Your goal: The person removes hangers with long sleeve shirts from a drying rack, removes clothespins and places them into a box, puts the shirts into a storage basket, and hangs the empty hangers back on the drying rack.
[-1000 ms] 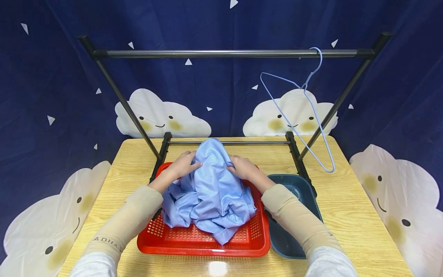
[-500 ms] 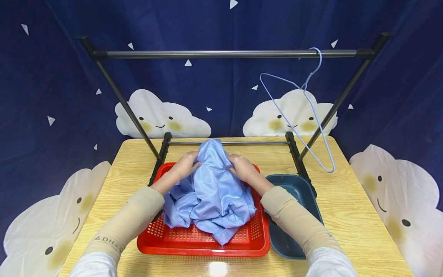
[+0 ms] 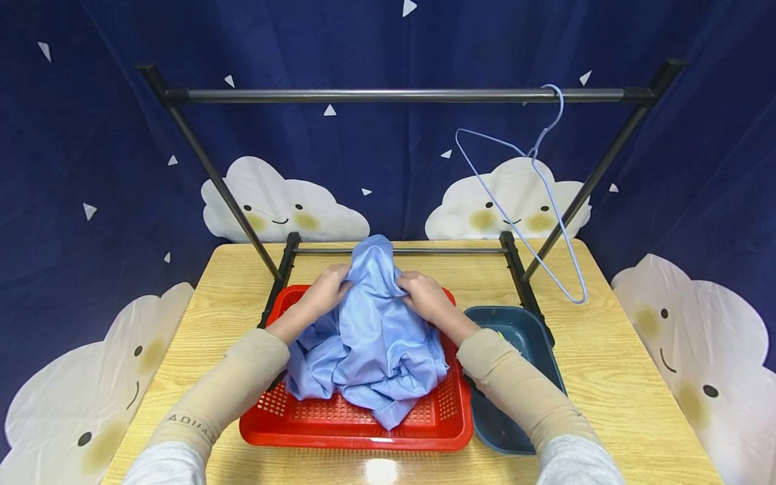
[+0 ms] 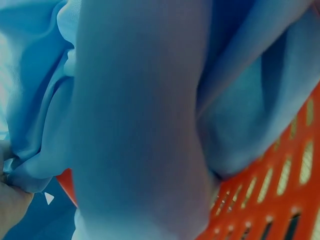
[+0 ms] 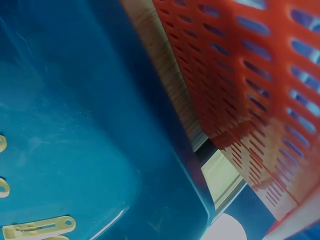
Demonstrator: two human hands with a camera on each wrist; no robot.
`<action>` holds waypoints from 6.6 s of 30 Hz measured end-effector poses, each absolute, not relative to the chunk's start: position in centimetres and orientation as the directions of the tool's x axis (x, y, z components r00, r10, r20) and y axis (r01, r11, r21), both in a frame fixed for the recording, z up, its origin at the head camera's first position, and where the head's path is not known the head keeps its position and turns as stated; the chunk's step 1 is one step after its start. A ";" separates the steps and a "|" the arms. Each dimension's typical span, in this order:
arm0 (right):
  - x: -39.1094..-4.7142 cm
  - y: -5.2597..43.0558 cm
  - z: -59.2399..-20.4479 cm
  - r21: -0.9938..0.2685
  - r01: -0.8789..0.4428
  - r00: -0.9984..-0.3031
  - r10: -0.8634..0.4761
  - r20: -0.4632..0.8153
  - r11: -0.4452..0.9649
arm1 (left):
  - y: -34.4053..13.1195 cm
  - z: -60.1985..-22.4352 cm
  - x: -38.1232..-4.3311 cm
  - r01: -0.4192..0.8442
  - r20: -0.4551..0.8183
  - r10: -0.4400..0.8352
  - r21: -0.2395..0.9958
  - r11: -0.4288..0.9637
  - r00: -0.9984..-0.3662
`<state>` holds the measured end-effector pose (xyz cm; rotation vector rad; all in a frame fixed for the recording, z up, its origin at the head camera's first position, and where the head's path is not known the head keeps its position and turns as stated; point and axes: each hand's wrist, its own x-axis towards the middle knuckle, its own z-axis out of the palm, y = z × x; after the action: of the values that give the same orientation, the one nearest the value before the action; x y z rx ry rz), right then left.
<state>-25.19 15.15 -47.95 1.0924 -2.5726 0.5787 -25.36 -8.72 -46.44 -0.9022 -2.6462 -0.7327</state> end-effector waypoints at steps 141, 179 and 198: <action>-16.4 15.7 -46.8 -0.409 -0.581 -0.656 -0.702 -0.275 0.703 | -12.4 -45.5 -19.5 0.423 -0.478 0.508 0.282 0.861 -0.717; -19.1 16.0 -45.4 -0.477 -0.498 -0.825 -0.565 0.005 0.724 | -8.8 -44.1 -22.3 0.651 0.036 0.699 0.400 0.645 -0.714; -16.0 16.6 -45.9 -0.472 -0.547 -0.743 -0.660 -0.107 0.692 | -10.7 -43.5 -18.1 0.653 -0.255 0.709 0.279 0.705 -0.657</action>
<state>-16.03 16.62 -45.94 1.1424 -3.1336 0.7232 -18.12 -10.74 -43.54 -1.3318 -3.2152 -0.2889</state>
